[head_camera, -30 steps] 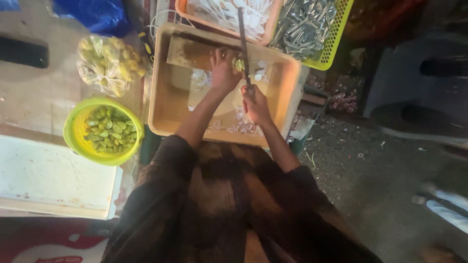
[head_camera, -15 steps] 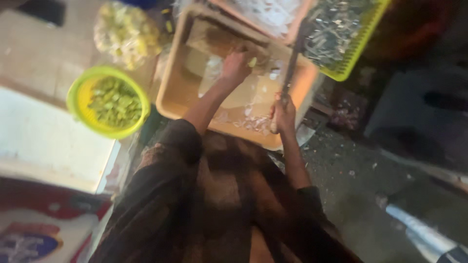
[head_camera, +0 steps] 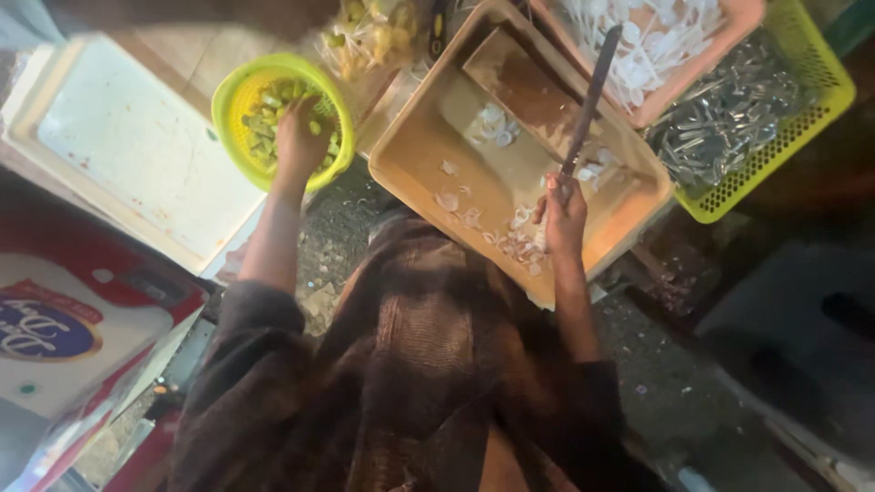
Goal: The person uses a knife to slice green fruits and white vegetables on a wooden cutting board. The sliced pieces are placed into a yellow bowl and a plastic container.
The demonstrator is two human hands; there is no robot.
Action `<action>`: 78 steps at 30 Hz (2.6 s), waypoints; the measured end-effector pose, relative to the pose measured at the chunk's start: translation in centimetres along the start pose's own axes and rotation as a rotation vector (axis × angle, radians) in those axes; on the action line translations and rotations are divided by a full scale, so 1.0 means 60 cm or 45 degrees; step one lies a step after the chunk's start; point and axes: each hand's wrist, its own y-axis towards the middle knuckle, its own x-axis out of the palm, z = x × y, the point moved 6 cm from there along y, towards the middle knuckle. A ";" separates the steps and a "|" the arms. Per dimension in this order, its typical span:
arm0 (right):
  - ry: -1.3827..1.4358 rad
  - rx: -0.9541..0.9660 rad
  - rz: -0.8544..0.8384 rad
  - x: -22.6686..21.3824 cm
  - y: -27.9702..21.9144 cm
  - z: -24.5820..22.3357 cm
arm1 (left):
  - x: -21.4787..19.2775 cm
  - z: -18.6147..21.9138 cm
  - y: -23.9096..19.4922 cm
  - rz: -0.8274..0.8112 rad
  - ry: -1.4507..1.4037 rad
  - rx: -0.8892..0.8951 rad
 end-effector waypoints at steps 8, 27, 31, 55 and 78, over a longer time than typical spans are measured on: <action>0.206 -0.082 0.354 -0.104 -0.035 -0.016 | 0.125 -0.011 0.118 0.034 -0.005 0.151; 0.350 -0.071 0.571 -0.192 -0.083 -0.043 | 0.124 -0.133 0.035 -0.274 -0.045 -0.261; 0.299 -0.070 0.514 -0.207 -0.087 -0.014 | 0.091 -0.098 -0.022 -0.256 -0.093 -0.280; -0.040 0.143 0.240 -0.117 -0.064 0.056 | 0.411 0.581 0.017 -0.417 -0.831 0.406; -0.288 0.150 0.041 -0.073 -0.048 0.002 | 0.440 0.560 0.030 -0.606 -0.880 0.179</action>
